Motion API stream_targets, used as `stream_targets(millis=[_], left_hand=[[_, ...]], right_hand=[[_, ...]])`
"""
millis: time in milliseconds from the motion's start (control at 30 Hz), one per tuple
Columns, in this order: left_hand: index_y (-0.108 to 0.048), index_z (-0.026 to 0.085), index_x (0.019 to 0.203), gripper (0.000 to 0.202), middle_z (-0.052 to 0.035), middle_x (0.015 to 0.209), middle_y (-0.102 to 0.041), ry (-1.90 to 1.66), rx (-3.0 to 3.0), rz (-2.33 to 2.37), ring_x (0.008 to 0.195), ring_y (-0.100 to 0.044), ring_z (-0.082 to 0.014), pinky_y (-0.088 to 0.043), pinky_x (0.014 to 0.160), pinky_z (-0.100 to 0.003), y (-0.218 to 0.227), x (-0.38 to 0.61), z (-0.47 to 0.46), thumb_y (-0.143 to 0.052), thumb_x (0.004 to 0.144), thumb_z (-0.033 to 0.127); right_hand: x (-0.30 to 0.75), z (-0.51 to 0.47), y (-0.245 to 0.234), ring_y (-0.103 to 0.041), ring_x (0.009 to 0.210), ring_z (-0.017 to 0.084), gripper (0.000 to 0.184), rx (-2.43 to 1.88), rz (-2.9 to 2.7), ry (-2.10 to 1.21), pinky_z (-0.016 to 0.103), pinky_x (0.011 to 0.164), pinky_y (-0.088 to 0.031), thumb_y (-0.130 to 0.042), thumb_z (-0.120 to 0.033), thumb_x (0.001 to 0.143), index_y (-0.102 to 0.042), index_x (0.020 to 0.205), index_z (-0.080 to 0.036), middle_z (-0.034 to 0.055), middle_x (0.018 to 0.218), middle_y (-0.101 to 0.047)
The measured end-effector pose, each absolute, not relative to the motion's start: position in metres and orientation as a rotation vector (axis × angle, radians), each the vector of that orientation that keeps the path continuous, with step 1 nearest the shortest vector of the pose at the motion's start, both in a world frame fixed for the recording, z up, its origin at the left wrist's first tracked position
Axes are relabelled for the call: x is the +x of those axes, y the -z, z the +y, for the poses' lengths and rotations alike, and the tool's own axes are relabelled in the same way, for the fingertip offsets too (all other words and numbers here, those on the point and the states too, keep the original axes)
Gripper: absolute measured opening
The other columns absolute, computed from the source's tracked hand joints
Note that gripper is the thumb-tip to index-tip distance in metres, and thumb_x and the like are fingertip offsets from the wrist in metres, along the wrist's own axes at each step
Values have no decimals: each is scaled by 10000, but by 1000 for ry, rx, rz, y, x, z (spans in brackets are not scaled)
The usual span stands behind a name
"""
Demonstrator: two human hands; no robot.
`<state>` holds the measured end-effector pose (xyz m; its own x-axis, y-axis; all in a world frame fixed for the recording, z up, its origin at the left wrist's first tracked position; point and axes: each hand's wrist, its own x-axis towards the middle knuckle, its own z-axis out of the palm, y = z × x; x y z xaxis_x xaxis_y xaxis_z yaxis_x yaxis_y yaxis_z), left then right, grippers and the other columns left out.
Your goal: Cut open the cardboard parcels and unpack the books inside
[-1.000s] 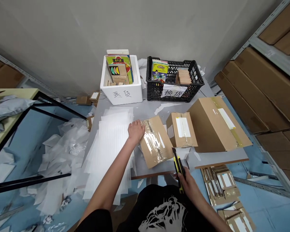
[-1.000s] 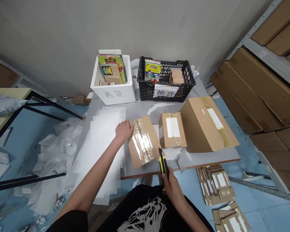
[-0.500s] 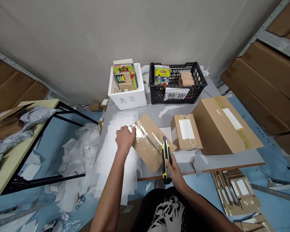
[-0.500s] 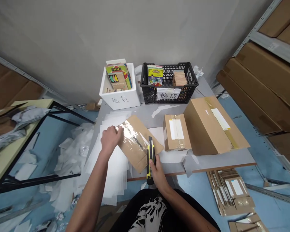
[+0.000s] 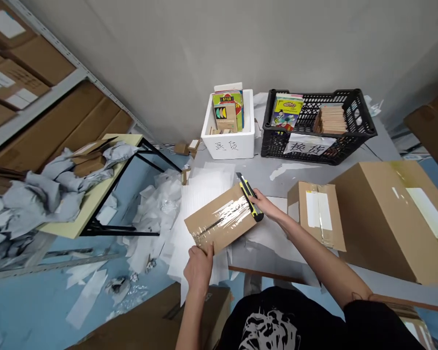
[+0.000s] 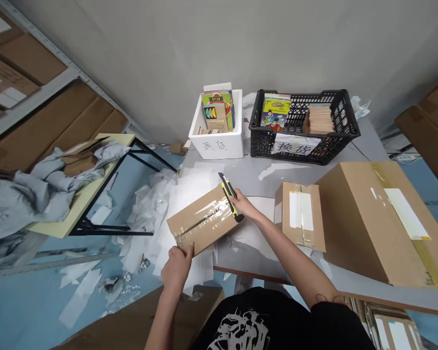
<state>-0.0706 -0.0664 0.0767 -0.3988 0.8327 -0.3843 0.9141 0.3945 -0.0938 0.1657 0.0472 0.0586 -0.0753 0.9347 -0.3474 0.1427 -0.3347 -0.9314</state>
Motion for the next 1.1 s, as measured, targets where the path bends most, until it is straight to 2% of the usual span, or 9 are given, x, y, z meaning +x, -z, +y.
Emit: stream_targets(millis=[100,200,333,433,533,700,767,967,1100], left_hand=[[-554,45,1030,515,-190,979,-618,401,1752,2434,941,-610,-330,-484,715,-413,-83,-56,-60,-323,914,490],[-522,44,1176,536,-226,1166,-573,120,2107,2334,1116,-523,-348,-470,843,-446,-87,-29,-29,-354,906,477],[-435,102,1347,622,-185,1435,-406,-140,2406,1974,1345,-307,-370,-307,1062,-523,-64,11,25,-400,885,518],[-390,156,1405,673,-149,1500,-331,-126,2424,1941,1392,-208,-391,-167,1098,-611,-39,23,47,-393,873,567],[-365,179,1426,681,-139,1511,-314,-98,2416,1959,1397,-196,-387,-87,1099,-642,-25,19,51,-385,871,573],[-344,182,1439,717,-141,1520,-293,-74,2418,1949,1388,-205,-386,-51,1096,-647,-24,13,47,-401,854,593],[-352,188,1435,733,-140,1516,-300,-70,2405,1946,1380,-218,-388,-48,1098,-643,-24,13,47,-417,839,610],[-362,172,1424,780,-144,1474,-362,-31,2377,1972,1354,-255,-368,-53,1110,-611,-25,11,49,-455,804,636],[-349,179,1430,782,-145,1473,-358,-13,2367,1979,1357,-241,-366,-39,1103,-617,-23,11,51,-446,806,640]], right_hand=[[183,50,-59,-574,872,173,112,-1555,-1273,-1481,285,804,-434,-445,-296,837,-472,906,-213,14,891,-606],[211,47,-68,-584,741,170,155,-1766,-1474,-1373,266,685,-431,-454,-281,856,-513,979,-209,8,806,-641],[241,38,-80,-554,540,133,324,-1898,-1566,-1352,230,546,-389,-436,-276,883,-533,1184,-201,-13,670,-643],[248,29,-79,-523,470,120,478,-1844,-1652,-1357,228,518,-378,-405,-297,909,-433,1382,-231,-29,613,-613],[244,21,-71,-539,511,139,502,-1809,-1811,-1285,242,553,-384,-363,-301,933,-388,1432,-250,-12,615,-620],[239,14,-67,-616,743,184,480,-1757,-1954,-1132,265,641,-414,-352,-267,944,-400,1422,-283,58,911,-708],[241,13,-69,-621,789,194,481,-1734,-1954,-1152,281,671,-429,-350,-269,946,-392,1425,-289,61,948,-705],[249,21,-64,-519,472,120,489,-1736,-1726,-1539,261,559,-441,-349,-329,945,-395,1429,-277,-21,617,-597],[255,35,-54,-485,439,77,504,-1609,-1489,-1800,210,453,-431,-374,-368,930,-389,1428,-299,-27,694,-583]])
